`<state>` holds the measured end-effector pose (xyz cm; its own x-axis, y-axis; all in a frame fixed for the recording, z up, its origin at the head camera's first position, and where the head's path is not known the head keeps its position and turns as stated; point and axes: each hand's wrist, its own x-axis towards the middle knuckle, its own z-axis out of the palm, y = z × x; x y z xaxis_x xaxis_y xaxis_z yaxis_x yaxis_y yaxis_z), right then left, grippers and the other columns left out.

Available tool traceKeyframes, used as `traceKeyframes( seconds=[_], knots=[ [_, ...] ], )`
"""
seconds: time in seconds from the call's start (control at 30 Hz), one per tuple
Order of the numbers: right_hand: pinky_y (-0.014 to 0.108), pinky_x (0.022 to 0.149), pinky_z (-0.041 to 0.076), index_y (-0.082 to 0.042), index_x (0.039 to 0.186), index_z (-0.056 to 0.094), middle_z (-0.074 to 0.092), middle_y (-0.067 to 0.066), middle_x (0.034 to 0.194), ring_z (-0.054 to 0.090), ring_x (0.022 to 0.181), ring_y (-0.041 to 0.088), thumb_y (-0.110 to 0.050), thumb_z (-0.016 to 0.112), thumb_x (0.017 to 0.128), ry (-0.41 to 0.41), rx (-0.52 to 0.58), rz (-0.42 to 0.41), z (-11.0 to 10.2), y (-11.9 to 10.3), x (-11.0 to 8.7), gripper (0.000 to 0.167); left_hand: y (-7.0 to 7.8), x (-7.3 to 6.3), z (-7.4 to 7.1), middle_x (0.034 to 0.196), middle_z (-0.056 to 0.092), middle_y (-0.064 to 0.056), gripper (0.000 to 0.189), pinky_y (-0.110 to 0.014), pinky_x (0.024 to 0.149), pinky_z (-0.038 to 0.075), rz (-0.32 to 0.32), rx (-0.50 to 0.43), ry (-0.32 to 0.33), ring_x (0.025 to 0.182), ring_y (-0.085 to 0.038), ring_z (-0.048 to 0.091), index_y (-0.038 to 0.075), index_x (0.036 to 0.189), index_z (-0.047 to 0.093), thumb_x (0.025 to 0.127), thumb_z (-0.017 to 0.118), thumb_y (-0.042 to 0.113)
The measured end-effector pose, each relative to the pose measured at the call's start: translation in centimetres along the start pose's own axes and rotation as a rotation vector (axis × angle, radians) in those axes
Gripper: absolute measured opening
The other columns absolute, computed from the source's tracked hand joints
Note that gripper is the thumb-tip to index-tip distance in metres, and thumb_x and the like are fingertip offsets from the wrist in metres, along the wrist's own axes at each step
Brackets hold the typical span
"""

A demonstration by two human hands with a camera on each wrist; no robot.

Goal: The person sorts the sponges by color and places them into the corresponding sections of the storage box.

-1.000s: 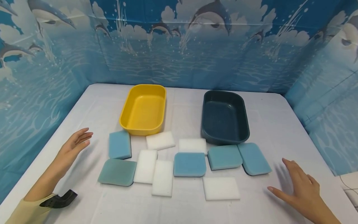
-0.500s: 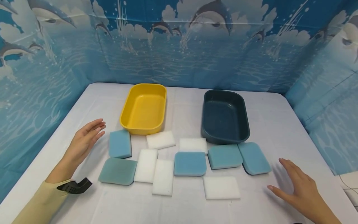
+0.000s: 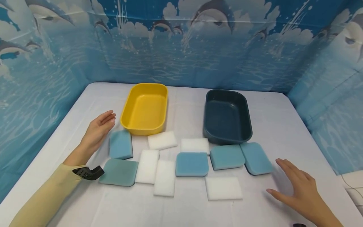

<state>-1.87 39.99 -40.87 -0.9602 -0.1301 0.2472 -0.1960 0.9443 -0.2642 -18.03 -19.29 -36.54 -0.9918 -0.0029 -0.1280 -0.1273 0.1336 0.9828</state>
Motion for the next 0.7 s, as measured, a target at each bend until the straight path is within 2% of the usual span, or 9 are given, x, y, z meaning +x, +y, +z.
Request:
traceKeyframes(
  seconds=[0.1,0.2,0.27,0.3,0.33,0.4,0.43,0.47,0.7],
  knots=[
    [0.073,0.103,0.013,-0.01,0.148,0.027,0.038,0.03,0.14,0.03,0.129,0.048,-0.027,0.085,0.062,-0.02,0.033,0.014,-0.2,-0.5,-0.1,0.104,0.1,0.7,0.5,0.153,0.027,-0.015,0.054,-0.037,0.117,0.025,-0.012,-0.018,0.006,0.141,-0.027,0.029,0.006,0.149,0.02,0.099,0.041,0.01],
    [0.07,0.101,0.02,-0.012,0.148,0.028,0.04,0.028,0.137,0.034,0.121,0.044,-0.025,0.085,0.064,-0.032,0.057,0.03,-0.5,-1.2,-0.2,0.102,0.2,1.3,1.1,0.151,0.029,-0.016,0.053,-0.037,0.116,0.028,-0.036,-0.02,0.022,0.137,-0.026,0.032,0.006,0.148,0.022,0.099,0.04,0.01],
    [0.05,0.116,0.021,-0.016,0.147,0.031,0.042,0.024,0.136,0.031,0.131,0.024,-0.026,0.085,0.064,-0.024,0.051,0.025,-0.6,-1.7,-0.3,0.1,0.2,1.6,1.4,0.15,0.028,-0.017,0.053,-0.037,0.116,0.029,-0.051,-0.018,0.022,0.135,-0.026,0.033,0.005,0.148,0.022,0.099,0.04,0.01],
    [0.033,0.119,0.02,-0.018,0.146,0.033,0.044,0.021,0.134,0.028,0.134,0.011,-0.027,0.085,0.063,-0.016,0.05,0.014,-0.6,-2.0,-0.2,0.098,0.2,1.7,1.6,0.149,0.029,-0.017,0.053,-0.037,0.116,0.029,-0.059,-0.01,0.022,0.134,-0.026,0.034,0.005,0.148,0.021,0.099,0.04,0.01],
    [0.017,0.117,0.017,-0.019,0.145,0.035,0.046,0.019,0.132,0.025,0.132,-0.002,-0.027,0.085,0.063,-0.01,0.055,-0.001,-0.6,-2.3,-0.1,0.097,0.2,1.9,1.7,0.149,0.029,-0.018,0.054,-0.037,0.116,0.03,-0.068,-0.006,0.018,0.133,-0.026,0.035,0.005,0.148,0.021,0.098,0.04,0.01],
    [-0.006,0.099,0.013,-0.021,0.142,0.04,0.049,0.015,0.129,0.019,0.121,-0.023,-0.027,0.086,0.062,-0.003,0.064,-0.042,-0.7,-2.8,0.1,0.093,0.1,2.1,1.9,0.148,0.028,-0.02,0.056,-0.038,0.115,0.03,-0.082,-0.004,0.0,0.133,-0.028,0.035,0.004,0.148,0.018,0.098,0.041,0.009],
    [-0.009,0.089,0.013,-0.022,0.141,0.041,0.05,0.013,0.128,0.015,0.114,-0.029,-0.028,0.086,0.062,-0.014,0.066,-0.054,-0.6,-3.1,0.3,0.091,0.1,2.2,1.9,0.148,0.028,-0.02,0.057,-0.038,0.115,0.03,-0.092,0.006,-0.01,0.133,-0.029,0.036,0.004,0.149,0.017,0.098,0.041,0.009],
    [-0.009,0.086,0.016,-0.022,0.141,0.041,0.05,0.011,0.127,0.015,0.112,-0.03,-0.029,0.085,0.062,-0.03,0.07,-0.062,-0.6,-3.4,0.3,0.09,0.0,2.3,1.9,0.148,0.028,-0.021,0.057,-0.038,0.115,0.03,-0.101,0.013,-0.022,0.133,-0.03,0.036,0.004,0.149,0.016,0.097,0.041,0.009],
    [-0.004,0.079,0.027,-0.021,0.136,0.047,0.053,0.007,0.125,0.016,0.111,-0.031,-0.033,0.086,0.061,-0.089,0.07,-0.12,0.0,-4.8,0.6,0.085,-0.3,2.6,1.7,0.151,0.026,-0.021,0.06,-0.039,0.115,0.029,-0.149,0.055,-0.122,0.137,-0.031,0.034,0.0,0.149,0.01,0.099,0.04,0.011]
  ],
)
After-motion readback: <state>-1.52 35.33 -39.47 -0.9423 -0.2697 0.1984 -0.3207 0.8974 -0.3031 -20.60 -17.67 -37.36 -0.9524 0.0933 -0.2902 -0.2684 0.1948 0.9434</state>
